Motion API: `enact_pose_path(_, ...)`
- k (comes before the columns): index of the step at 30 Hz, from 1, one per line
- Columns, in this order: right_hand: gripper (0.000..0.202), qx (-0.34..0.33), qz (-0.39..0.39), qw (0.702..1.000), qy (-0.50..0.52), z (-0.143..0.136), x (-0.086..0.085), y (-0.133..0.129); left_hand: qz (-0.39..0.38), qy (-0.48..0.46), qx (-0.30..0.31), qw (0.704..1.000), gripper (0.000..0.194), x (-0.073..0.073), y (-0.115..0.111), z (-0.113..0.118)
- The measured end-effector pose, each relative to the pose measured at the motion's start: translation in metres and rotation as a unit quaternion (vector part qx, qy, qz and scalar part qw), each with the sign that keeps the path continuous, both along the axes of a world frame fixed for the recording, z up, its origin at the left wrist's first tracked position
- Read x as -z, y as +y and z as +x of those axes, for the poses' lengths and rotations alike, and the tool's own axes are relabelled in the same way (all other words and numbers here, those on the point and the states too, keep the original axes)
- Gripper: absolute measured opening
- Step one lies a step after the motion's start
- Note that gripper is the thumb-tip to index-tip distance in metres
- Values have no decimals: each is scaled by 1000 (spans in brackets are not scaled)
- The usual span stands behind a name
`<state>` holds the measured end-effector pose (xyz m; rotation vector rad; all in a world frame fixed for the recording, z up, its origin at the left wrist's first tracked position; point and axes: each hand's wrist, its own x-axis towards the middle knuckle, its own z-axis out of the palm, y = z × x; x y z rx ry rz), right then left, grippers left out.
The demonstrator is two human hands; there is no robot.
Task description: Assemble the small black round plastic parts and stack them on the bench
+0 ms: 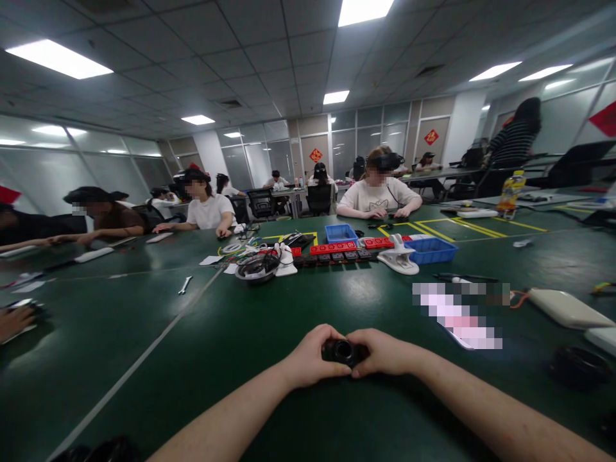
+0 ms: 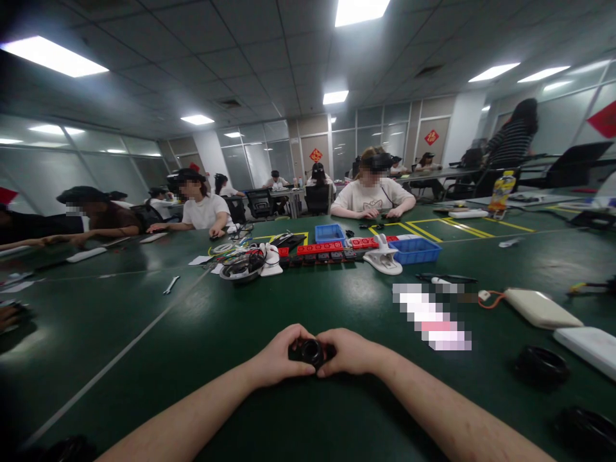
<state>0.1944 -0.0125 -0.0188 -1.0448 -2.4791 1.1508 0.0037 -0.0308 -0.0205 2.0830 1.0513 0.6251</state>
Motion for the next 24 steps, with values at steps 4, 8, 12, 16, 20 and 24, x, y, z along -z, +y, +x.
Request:
enact_pose_path(4, 31, 9, 1, 1000, -6, 0, 3, 0, 3, 0, -2, 1000, 37, 1, 0, 0)
enact_pose_path(8, 31, 14, 1, 1000, -7, 0, 4, 0, 7, 1, -3, 1000, 38, 2, 0, 0)
enact_pose_path(12, 31, 18, -1, 1000, -10, -1, 3, -1, 18, 9, -8, 1000, 38, 1, -1, 0)
enact_pose_path(16, 33, 31, 2, 999, -17, -2, 2, -2, 34, 15, -16, 999, 37, 0, -2, 1)
enact_pose_path(20, 33, 53, 11, 998, -26, -3, 3, -3, 33, 12, -29, 999, 38, 0, -3, 2)
enact_pose_path(24, 33, 76, 23, 996, -35, -5, 6, -3, 33, 12, -56, 998, 39, 1, -4, 4)
